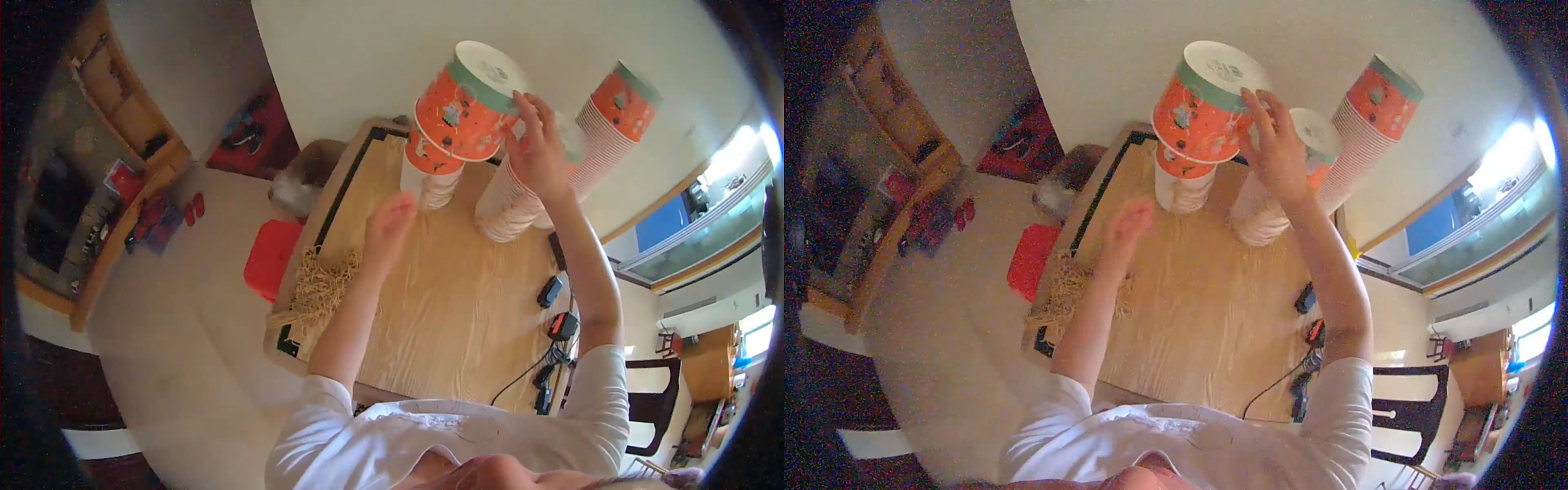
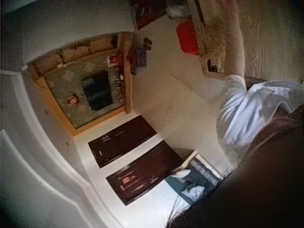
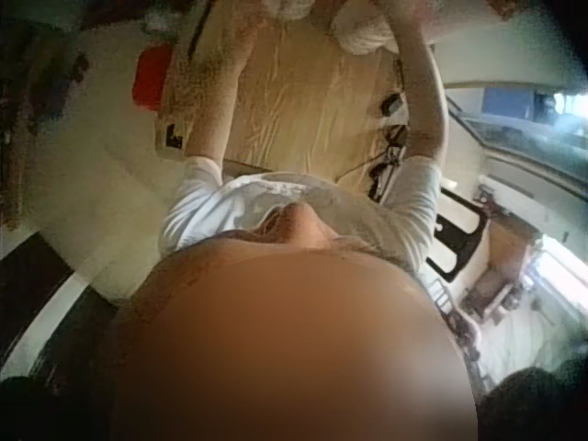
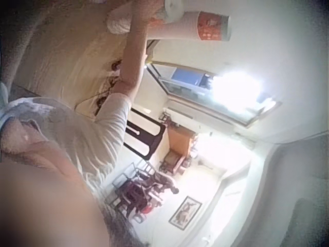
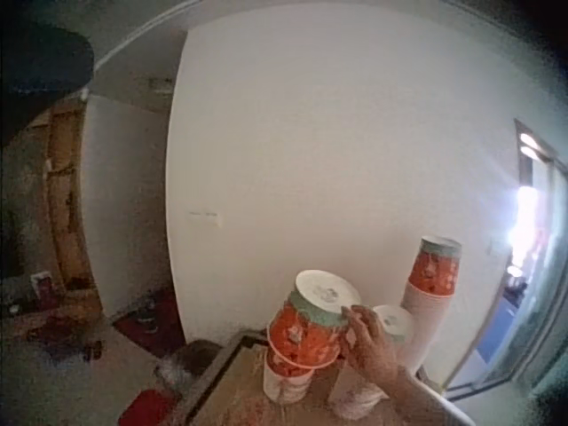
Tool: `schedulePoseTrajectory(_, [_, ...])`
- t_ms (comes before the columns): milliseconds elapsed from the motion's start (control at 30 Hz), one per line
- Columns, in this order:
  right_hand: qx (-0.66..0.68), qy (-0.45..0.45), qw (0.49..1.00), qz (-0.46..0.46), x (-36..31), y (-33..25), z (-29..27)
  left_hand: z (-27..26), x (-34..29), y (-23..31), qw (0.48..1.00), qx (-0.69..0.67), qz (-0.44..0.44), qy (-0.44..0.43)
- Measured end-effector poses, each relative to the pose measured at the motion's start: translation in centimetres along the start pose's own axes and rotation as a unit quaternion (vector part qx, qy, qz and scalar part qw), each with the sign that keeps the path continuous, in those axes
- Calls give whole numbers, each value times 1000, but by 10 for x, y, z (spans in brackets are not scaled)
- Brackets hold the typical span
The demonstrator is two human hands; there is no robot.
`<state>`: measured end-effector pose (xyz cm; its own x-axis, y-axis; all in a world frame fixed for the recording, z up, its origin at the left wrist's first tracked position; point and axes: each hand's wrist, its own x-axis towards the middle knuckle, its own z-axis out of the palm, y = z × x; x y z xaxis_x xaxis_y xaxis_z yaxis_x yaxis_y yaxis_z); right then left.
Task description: Placing rubber bands around paper bowls and stacking them into piles on a table.
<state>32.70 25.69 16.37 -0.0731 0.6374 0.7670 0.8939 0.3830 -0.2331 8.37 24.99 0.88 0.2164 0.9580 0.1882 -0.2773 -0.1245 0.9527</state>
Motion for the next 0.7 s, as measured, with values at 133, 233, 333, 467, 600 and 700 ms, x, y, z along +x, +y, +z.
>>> schedulePoseTrajectory(133, [-83,-33,993,-75,23,36,47,-4,74,0,985,137,94,40])
schedulePoseTrajectory(233, [-90,-46,990,-102,19,68,85,2,125,-13,975,163,133,68])
schedulePoseTrajectory(333, [-95,-21,991,-96,13,82,111,-2,173,-37,971,154,162,85])
schedulePoseTrajectory(467, [-92,-13,989,-115,7,81,128,3,202,-69,986,64,139,71])
schedulePoseTrajectory(600, [-127,-38,984,-120,-7,90,137,12,196,-81,986,108,111,62])
schedulePoseTrajectory(700, [-105,-52,986,-119,-17,90,147,4,191,-99,989,98,92,69])
